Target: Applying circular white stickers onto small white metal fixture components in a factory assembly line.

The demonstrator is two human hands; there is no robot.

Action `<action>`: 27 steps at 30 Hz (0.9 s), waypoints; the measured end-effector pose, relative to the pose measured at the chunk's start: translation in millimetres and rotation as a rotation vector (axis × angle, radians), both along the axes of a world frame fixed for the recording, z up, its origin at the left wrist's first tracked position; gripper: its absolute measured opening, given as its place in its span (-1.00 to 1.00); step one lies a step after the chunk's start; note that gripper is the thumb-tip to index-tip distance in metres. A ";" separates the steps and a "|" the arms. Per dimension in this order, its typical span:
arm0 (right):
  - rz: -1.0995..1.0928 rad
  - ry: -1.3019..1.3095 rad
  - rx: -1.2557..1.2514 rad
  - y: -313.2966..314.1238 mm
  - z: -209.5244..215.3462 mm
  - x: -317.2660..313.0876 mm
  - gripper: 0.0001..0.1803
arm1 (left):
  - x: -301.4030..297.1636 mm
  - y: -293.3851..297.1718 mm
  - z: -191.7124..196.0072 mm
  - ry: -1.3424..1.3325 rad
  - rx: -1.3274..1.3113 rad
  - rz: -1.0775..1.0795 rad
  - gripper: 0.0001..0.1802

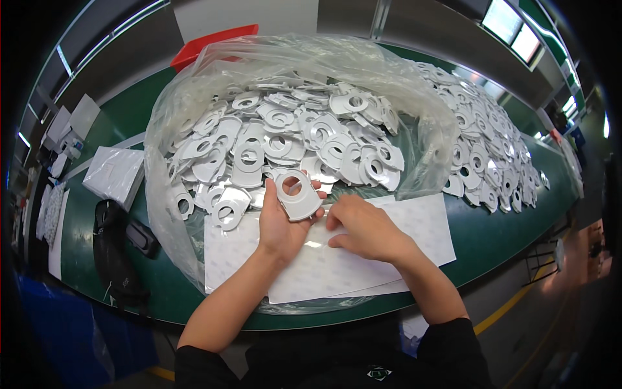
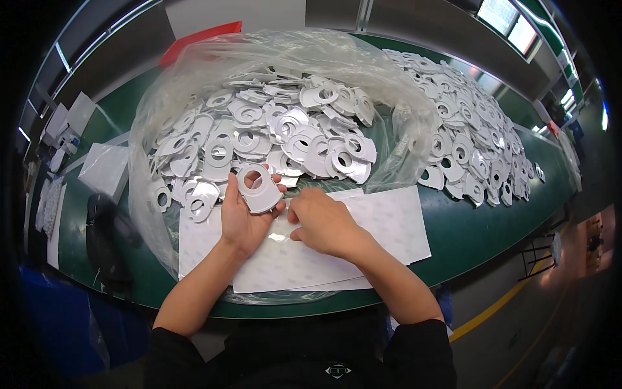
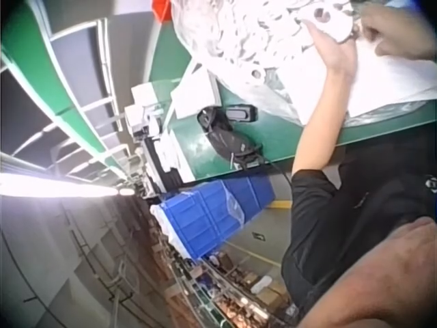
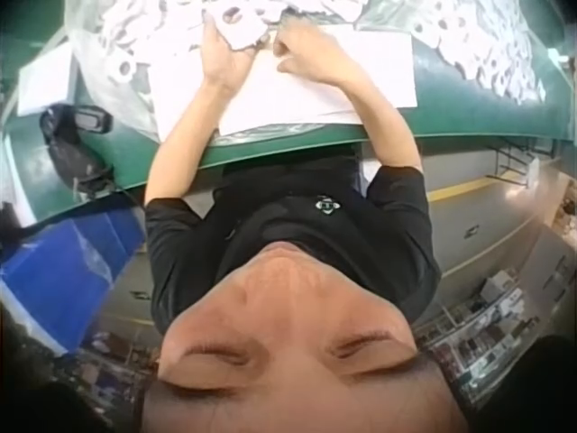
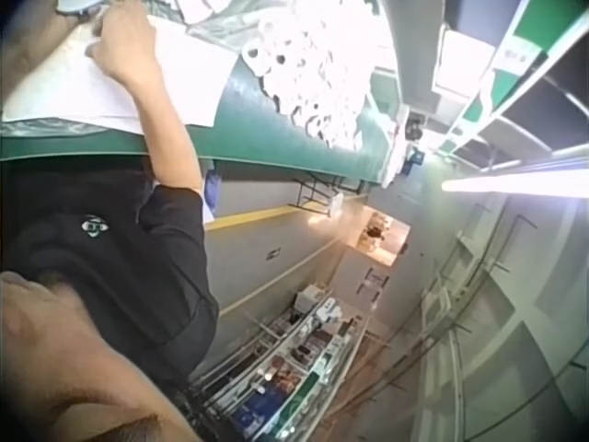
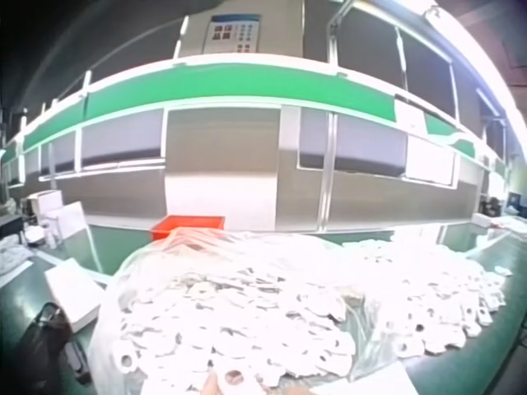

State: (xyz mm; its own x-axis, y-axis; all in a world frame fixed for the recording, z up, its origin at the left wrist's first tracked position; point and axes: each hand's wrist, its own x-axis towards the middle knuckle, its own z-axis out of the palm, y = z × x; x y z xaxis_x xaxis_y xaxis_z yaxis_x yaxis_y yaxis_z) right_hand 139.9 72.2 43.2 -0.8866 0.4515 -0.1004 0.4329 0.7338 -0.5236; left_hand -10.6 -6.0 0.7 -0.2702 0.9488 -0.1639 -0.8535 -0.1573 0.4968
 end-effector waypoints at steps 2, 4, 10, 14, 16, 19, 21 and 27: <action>-0.041 0.050 0.009 1.1 -1.3 2.4 -0.61 | 0.4 -0.1 0.3 0.004 -0.007 0.011 -0.40; -0.082 0.099 0.018 1.8 -1.3 2.8 -0.62 | 0.4 0.1 -0.8 0.018 -0.001 0.019 -0.40; -0.017 0.027 0.018 8.0 -1.8 -3.9 -0.58 | 1.4 1.0 -1.1 0.037 0.000 0.018 -0.40; 0.030 -0.106 -0.055 15.7 5.8 -11.9 -0.56 | 2.2 2.0 -1.3 0.048 0.001 0.014 -0.40; 0.047 -0.127 -0.047 15.9 6.7 -12.9 -0.56 | 2.2 1.5 -1.0 0.041 -0.009 0.017 -0.39; 0.036 -0.080 -0.073 16.3 5.4 -11.9 -0.57 | 2.0 0.9 -0.3 0.051 -0.005 0.013 -0.40; 0.068 -0.125 -0.127 16.2 7.4 -11.7 -0.56 | 2.4 1.7 -1.7 0.054 0.003 0.011 -0.40; -0.020 0.070 0.005 7.7 -1.1 -4.4 -0.59 | 2.1 1.2 -1.3 0.067 -0.001 0.025 -0.41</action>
State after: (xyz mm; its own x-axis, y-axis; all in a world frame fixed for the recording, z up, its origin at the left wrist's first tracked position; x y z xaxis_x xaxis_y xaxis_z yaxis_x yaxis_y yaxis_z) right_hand 135.5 79.9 42.1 -0.8824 0.4691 -0.0363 0.4097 0.7280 -0.5497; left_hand -8.5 -4.8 -0.5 -0.3041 0.9414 -0.1457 -0.8141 -0.1774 0.5530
